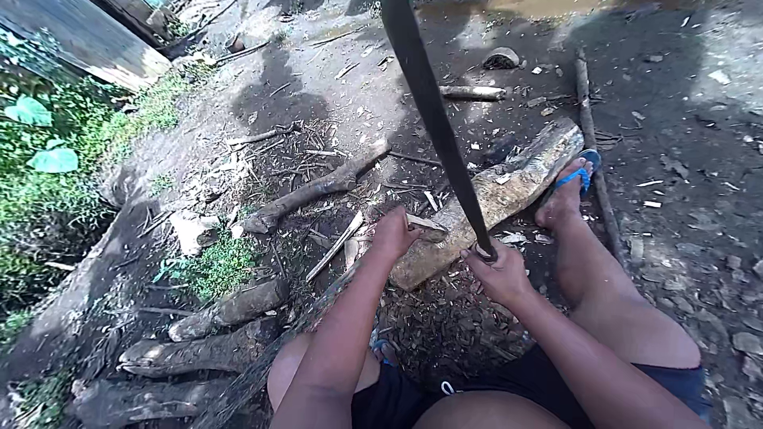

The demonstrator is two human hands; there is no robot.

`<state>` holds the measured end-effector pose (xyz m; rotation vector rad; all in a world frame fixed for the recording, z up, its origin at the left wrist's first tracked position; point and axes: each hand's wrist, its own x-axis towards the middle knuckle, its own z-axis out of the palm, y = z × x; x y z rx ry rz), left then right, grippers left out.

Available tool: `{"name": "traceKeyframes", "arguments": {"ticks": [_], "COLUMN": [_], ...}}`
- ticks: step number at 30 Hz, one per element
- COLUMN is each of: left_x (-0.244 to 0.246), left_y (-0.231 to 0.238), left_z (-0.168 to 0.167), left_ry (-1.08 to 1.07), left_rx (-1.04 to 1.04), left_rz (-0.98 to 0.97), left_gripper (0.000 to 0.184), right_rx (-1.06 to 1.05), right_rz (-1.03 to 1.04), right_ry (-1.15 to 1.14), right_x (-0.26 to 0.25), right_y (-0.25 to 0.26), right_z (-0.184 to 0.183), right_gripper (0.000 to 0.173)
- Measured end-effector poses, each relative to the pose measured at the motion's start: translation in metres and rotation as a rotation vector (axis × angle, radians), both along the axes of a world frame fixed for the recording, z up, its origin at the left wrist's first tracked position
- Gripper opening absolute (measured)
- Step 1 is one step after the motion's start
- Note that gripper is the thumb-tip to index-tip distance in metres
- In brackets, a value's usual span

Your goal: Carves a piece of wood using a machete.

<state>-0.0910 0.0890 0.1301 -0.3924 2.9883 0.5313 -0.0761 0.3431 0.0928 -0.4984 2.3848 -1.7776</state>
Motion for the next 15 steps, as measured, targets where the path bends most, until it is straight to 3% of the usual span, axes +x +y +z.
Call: {"name": "traceKeyframes", "arguments": {"ticks": [2,4,8,10,12,15], "left_x": [-0.001,-0.003,0.0,0.003,0.002,-0.003], "left_y": [0.0,0.0,0.001,-0.003,-0.003,0.004], "left_z": [0.0,0.0,-0.001,0.0,0.003,0.004], "left_ry": [0.014,0.003,-0.029,-0.037,-0.042,-0.053], "left_rx": [-0.011,-0.016,0.006,0.007,-0.001,-0.014], "left_rz": [-0.008,-0.005,0.018,0.021,0.025,0.014], "left_gripper": [0.056,0.056,0.056,0.057,0.057,0.057], "right_rx": [-0.085,0.051,0.53,0.489,0.368,0.108], "right_rz": [-0.012,0.009,0.114,0.045,-0.014,-0.02], "right_ry": [0.132,0.099,-0.425,-0.599,-0.611,-0.38], "right_x": [-0.002,-0.002,-0.004,0.0,0.002,-0.004], "right_y": [-0.005,-0.006,0.006,0.015,0.019,0.014], "right_z": [0.016,-0.006,-0.11,-0.135,-0.122,-0.062], "right_gripper": [0.026,0.029,0.031,0.03,0.028,0.026]}}
